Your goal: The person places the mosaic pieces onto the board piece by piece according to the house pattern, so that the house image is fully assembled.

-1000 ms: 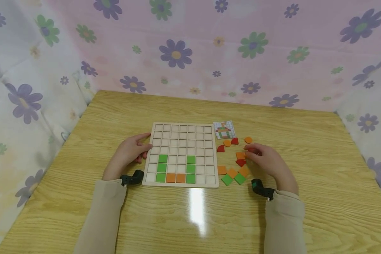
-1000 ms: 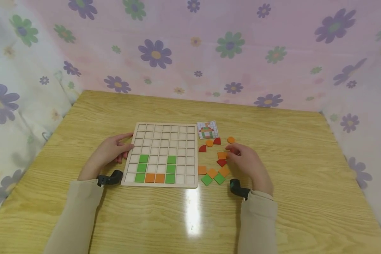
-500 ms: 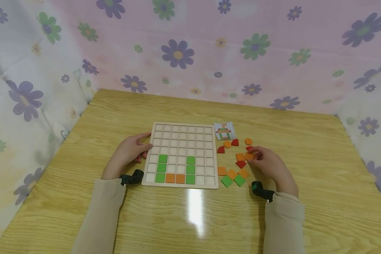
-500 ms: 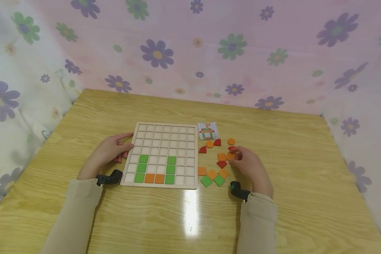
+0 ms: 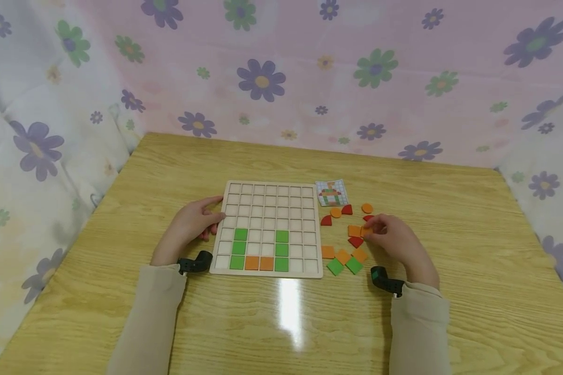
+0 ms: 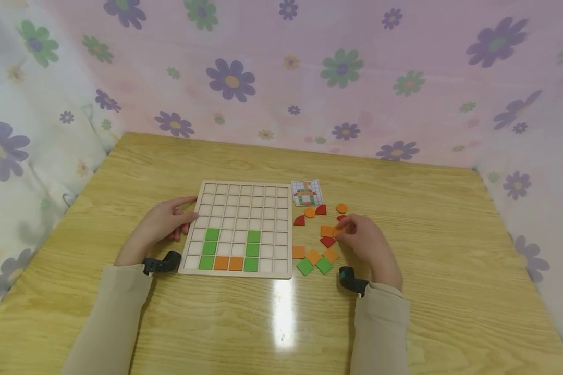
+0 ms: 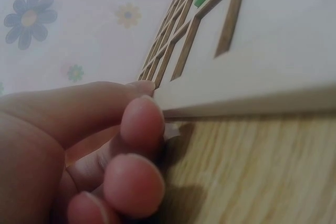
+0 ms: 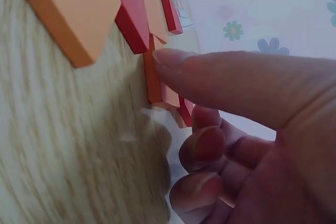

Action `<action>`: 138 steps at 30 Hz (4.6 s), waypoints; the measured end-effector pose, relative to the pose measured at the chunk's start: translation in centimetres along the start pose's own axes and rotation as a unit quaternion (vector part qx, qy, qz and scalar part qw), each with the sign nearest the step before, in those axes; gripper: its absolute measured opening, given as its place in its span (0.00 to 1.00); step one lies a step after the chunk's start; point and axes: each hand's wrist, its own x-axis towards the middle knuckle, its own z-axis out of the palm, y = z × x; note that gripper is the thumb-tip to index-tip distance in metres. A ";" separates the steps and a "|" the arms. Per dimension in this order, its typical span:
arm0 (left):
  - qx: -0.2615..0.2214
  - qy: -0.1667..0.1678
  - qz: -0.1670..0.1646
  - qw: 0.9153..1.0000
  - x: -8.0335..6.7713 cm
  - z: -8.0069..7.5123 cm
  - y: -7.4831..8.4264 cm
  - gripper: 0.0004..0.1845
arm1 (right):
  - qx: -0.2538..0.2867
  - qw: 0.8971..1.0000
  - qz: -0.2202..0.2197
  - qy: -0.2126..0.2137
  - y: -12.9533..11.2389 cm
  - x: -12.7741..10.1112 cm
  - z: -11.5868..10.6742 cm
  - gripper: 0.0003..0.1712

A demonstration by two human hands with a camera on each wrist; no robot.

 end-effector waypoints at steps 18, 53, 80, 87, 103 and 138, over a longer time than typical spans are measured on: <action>-0.018 0.003 0.001 1.000 -0.3 0.1 0.1 0.29 | -0.016 1.000 -0.003 -0.006 -0.4 -0.1 -0.1 0.18; 0.053 0.011 0.015 0.998 -0.1 0.1 0.3 0.29 | 0.000 1.000 -0.007 -0.013 -0.3 -0.2 0.0 0.20; 0.023 0.001 0.016 1.000 0.1 -0.1 0.1 0.29 | -0.051 0.998 -0.025 -0.009 -0.8 -0.3 0.0 0.18; 0.049 0.007 0.023 0.999 0.2 -0.1 0.1 0.29 | -0.054 0.998 -0.018 0.001 -1.1 -0.1 0.0 0.16; -0.016 -0.003 0.018 1.000 -0.2 0.0 0.2 0.30 | -0.044 0.998 -0.037 0.011 -4.4 1.1 2.4 0.19; 0.041 0.008 0.013 0.999 0.2 -0.2 0.1 0.30 | 0.014 0.989 -0.126 -0.082 -13.5 4.7 8.7 0.14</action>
